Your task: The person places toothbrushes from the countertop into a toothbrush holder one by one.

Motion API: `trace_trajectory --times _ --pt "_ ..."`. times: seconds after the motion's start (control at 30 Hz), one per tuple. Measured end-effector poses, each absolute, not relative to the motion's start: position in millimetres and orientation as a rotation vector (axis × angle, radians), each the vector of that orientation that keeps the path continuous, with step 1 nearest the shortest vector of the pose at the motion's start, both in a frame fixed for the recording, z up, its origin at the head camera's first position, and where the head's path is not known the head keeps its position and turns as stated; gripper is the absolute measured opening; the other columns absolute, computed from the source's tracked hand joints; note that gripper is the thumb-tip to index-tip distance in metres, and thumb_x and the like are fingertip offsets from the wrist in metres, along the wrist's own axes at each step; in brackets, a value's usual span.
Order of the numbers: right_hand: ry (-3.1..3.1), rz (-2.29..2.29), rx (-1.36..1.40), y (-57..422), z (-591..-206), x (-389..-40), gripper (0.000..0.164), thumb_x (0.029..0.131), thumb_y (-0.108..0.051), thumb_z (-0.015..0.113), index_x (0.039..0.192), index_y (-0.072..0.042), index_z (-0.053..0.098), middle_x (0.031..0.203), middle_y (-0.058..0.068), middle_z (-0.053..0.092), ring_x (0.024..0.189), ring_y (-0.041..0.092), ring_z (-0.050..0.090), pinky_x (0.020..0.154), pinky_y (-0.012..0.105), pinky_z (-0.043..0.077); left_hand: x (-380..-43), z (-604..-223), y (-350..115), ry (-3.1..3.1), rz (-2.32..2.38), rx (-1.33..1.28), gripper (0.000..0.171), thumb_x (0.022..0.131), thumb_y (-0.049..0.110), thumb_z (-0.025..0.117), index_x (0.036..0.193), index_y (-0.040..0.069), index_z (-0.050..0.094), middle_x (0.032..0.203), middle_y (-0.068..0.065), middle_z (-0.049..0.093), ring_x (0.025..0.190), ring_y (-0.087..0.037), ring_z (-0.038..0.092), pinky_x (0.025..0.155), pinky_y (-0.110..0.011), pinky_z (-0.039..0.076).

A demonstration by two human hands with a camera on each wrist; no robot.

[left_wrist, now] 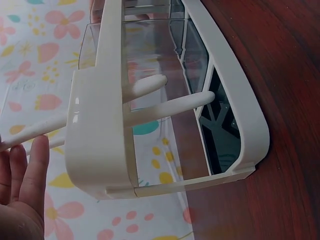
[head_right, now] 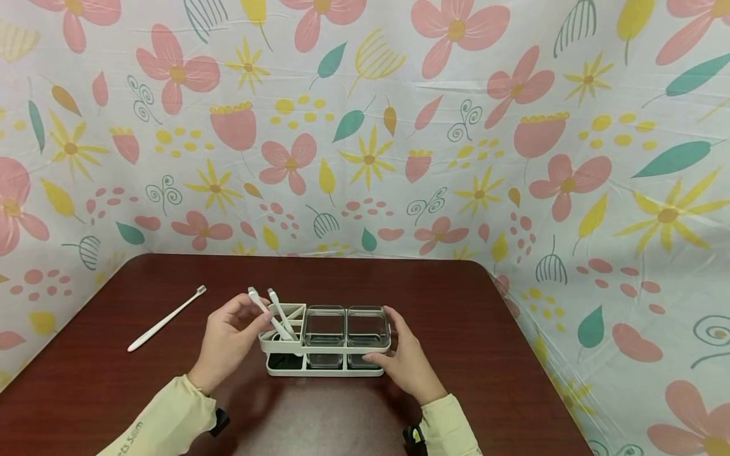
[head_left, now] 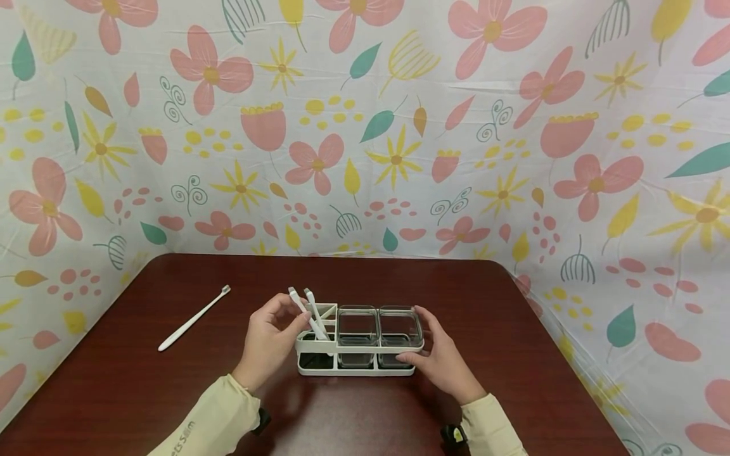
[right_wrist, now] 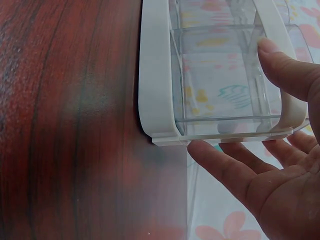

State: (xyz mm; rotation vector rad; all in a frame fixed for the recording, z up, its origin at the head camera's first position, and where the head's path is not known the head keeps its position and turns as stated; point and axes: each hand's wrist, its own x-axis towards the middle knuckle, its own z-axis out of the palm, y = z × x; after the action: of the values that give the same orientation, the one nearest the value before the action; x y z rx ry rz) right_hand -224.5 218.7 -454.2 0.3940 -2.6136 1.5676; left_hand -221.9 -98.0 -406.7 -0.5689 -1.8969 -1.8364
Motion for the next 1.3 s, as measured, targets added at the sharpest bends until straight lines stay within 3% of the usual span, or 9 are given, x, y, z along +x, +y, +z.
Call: trace_trajectory --times 0.27,0.77,1.03,1.3 --pt "-2.597 1.573 0.408 217.9 -455.3 -225.4 0.095 0.077 -0.012 0.086 0.153 -0.012 0.028 0.150 0.012 0.040 0.123 0.036 0.054 0.084 0.035 0.054 -212.8 -393.3 -91.5 -1.956 -1.705 -0.547 0.017 0.080 -0.019 0.069 0.088 -0.006 0.064 0.088 -0.020 0.069 0.071 -0.015 0.062 0.058 -0.021 0.050" --pt "-2.625 1.547 0.382 216.4 -453.4 -225.2 0.096 0.077 -0.013 0.086 0.154 -0.015 0.028 0.151 0.010 0.039 0.127 0.033 0.050 0.085 0.037 0.054 -203.2 -382.4 -86.6 -1.994 -1.528 -0.554 0.019 0.077 -0.018 0.072 0.081 -0.001 0.063 0.083 -0.014 0.066 0.072 -0.020 0.061 0.060 -0.029 0.046" --pt "-2.630 1.521 0.366 216.3 -454.5 -224.5 0.096 0.077 -0.014 0.086 0.153 -0.017 0.028 0.149 0.012 0.041 0.123 0.034 0.054 0.085 0.041 0.054 -204.0 -386.3 -86.2 -2.012 -1.477 -0.565 0.022 0.075 -0.018 0.074 0.079 0.000 0.063 0.077 -0.009 0.063 0.070 -0.017 0.058 0.059 -0.040 0.046" --pt "-2.611 1.533 0.374 216.8 -456.3 -225.0 0.096 0.076 -0.014 0.086 0.152 -0.017 0.029 0.149 0.013 0.041 0.121 0.036 0.056 0.085 0.042 0.054 -204.4 -390.6 -84.3 -2.034 -1.501 -0.553 0.020 0.076 -0.018 0.074 0.081 -0.001 0.065 0.079 -0.011 0.062 0.075 -0.032 0.058 0.066 -0.040 0.048"
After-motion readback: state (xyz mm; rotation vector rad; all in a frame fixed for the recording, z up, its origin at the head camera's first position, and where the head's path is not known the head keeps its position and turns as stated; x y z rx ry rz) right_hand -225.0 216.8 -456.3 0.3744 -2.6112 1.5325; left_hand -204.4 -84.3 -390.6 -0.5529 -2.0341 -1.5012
